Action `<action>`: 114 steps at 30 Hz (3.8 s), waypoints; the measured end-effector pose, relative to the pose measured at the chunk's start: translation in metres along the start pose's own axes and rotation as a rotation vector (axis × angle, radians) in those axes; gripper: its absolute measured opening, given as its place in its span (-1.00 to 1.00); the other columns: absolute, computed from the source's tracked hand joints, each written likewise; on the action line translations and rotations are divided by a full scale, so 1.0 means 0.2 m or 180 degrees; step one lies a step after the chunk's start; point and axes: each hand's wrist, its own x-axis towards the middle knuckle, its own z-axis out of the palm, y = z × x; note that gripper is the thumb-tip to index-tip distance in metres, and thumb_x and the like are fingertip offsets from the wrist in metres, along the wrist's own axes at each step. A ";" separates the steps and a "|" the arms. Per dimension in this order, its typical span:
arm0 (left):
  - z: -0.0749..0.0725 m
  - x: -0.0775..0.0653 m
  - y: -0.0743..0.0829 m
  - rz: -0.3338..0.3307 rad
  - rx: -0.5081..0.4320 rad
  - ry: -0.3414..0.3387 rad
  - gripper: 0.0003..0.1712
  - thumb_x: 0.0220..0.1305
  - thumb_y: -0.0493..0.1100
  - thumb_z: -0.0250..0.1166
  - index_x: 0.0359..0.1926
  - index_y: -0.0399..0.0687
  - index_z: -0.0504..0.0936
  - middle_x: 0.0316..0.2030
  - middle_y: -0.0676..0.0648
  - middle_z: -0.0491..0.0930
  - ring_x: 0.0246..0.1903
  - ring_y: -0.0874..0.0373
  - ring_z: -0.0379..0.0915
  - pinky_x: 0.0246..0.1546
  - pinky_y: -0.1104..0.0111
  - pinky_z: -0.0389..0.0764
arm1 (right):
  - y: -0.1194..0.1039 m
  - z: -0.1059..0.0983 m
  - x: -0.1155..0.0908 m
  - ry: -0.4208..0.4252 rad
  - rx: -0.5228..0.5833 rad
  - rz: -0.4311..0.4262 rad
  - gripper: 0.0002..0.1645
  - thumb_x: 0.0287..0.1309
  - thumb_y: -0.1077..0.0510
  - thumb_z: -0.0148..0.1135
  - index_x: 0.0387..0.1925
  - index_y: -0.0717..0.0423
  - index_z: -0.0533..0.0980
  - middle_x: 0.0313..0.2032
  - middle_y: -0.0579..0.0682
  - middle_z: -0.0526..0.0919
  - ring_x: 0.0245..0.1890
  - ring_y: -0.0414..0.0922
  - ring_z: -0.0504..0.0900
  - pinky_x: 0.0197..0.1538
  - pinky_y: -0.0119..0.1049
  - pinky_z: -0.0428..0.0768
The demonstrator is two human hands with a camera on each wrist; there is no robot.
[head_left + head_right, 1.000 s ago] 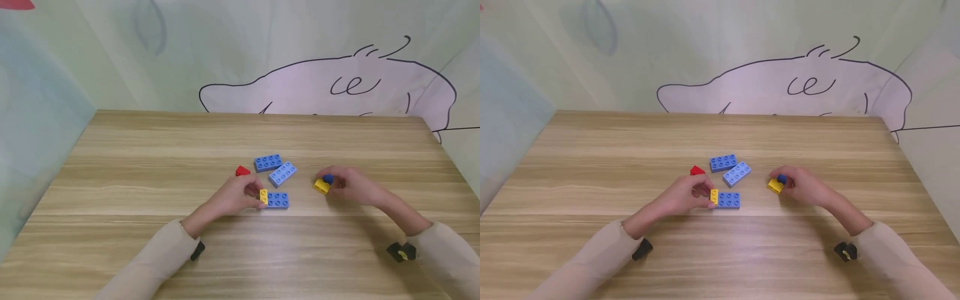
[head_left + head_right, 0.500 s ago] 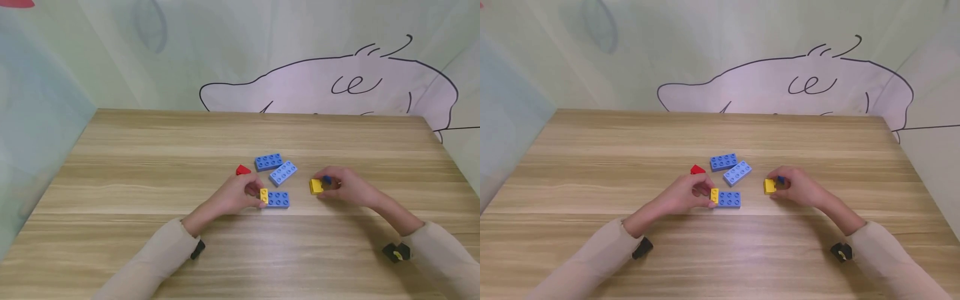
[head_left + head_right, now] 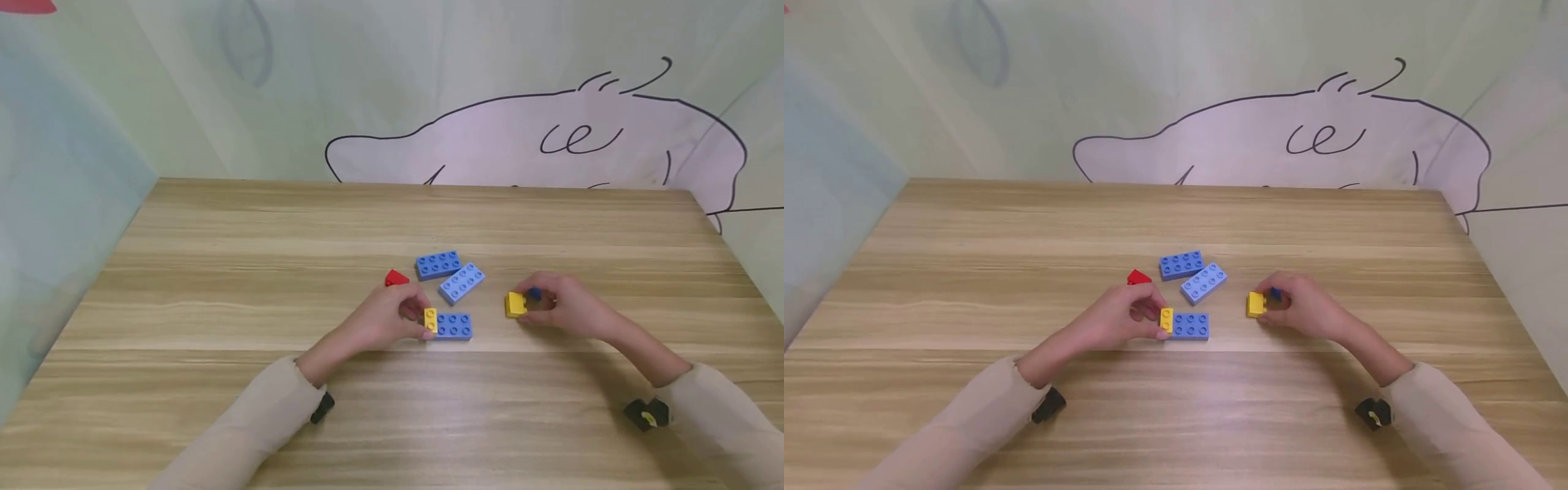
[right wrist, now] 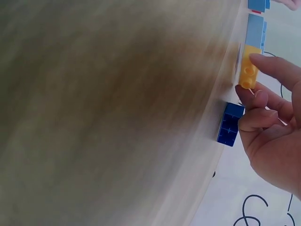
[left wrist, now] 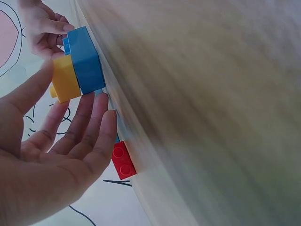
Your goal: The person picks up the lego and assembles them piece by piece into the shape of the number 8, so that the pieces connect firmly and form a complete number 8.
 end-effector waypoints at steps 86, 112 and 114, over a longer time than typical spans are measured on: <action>0.00 0.00 0.00 0.0052 0.0002 -0.0029 -0.70 -0.04 -0.22 0.43 -0.26 -0.04 0.53 -0.32 0.06 0.53 -0.26 0.17 0.45 -0.20 0.40 0.51 | -0.26 0.15 0.10 -0.0183 0.0570 -0.0501 -0.63 -0.06 0.15 0.39 -0.17 0.15 0.53 -0.38 -0.15 0.57 -0.36 -0.18 0.51 -0.23 -0.30 0.57; 0.00 0.00 0.00 0.0031 -0.0006 -0.0021 -0.69 -0.05 -0.24 0.43 -0.25 -0.06 0.53 -0.31 0.05 0.54 -0.25 0.17 0.46 -0.19 0.40 0.52 | -0.27 0.17 0.12 -0.0181 0.0554 -0.0560 -0.64 -0.07 0.17 0.40 -0.18 0.16 0.53 -0.31 -0.11 0.58 -0.33 -0.20 0.54 -0.20 -0.28 0.58; 0.00 0.00 0.00 0.0029 -0.0013 -0.0018 -0.69 -0.05 -0.24 0.43 -0.25 -0.06 0.53 -0.31 0.04 0.54 -0.25 0.16 0.46 -0.19 0.41 0.52 | -0.27 0.17 0.12 -0.0183 0.0572 -0.0542 -0.63 -0.07 0.16 0.40 -0.17 0.17 0.53 -0.30 -0.10 0.59 -0.32 -0.19 0.54 -0.20 -0.28 0.58</action>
